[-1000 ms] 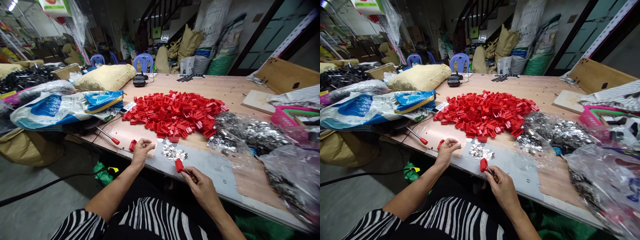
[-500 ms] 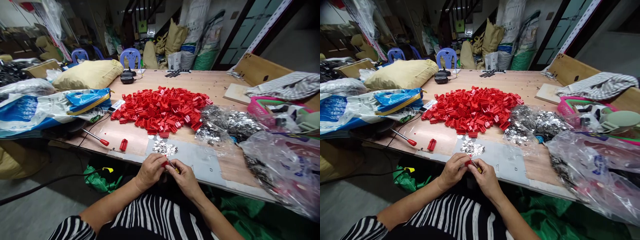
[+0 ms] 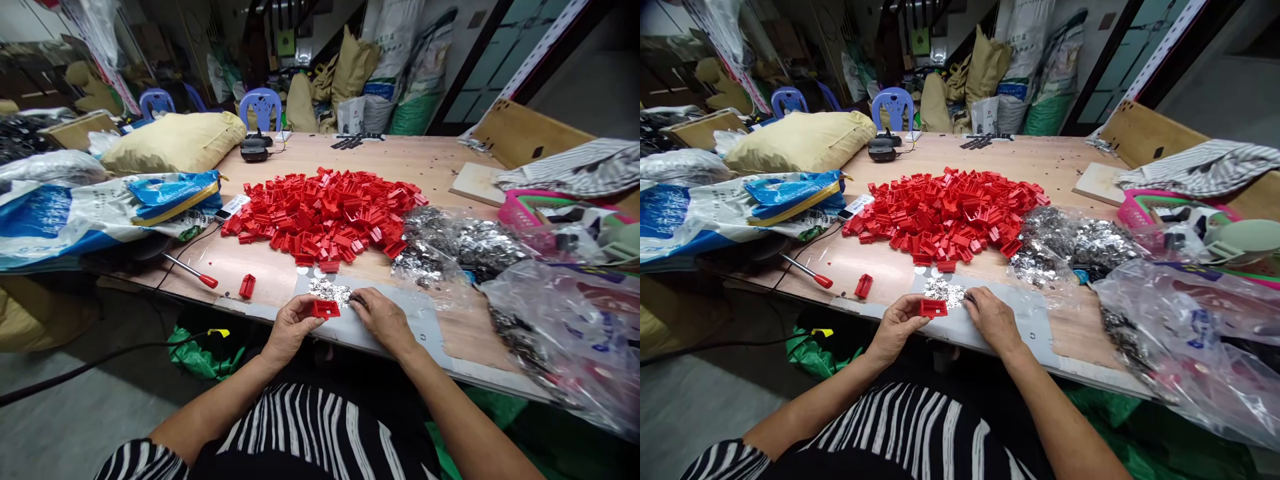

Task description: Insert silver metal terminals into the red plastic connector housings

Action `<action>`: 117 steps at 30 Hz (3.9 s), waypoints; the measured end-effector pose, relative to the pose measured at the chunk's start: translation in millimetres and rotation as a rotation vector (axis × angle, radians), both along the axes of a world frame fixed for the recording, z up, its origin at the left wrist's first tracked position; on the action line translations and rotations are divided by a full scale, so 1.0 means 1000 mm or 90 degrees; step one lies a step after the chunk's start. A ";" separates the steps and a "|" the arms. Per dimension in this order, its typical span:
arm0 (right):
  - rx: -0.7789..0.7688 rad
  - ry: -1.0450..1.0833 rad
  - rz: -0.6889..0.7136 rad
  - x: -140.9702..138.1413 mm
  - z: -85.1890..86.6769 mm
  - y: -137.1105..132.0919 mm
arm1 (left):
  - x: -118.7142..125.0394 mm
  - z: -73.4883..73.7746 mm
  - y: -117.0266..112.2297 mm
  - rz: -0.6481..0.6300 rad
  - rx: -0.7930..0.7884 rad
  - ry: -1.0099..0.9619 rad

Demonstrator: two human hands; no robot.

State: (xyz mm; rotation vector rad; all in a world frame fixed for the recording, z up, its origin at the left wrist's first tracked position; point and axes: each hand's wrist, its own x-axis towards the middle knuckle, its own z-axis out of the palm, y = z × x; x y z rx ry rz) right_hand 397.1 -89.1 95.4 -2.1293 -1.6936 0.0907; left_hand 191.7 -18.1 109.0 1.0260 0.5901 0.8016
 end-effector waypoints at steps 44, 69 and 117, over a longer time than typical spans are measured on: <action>0.060 0.352 0.061 -0.022 0.042 -0.021 | -0.005 0.008 -0.009 -0.251 -0.404 -0.139; 0.066 0.254 0.264 -0.036 0.054 -0.023 | 0.000 0.005 -0.016 -0.277 -0.378 -0.082; 0.100 0.205 0.288 -0.038 0.051 -0.026 | 0.003 0.002 -0.015 -0.287 -0.395 -0.108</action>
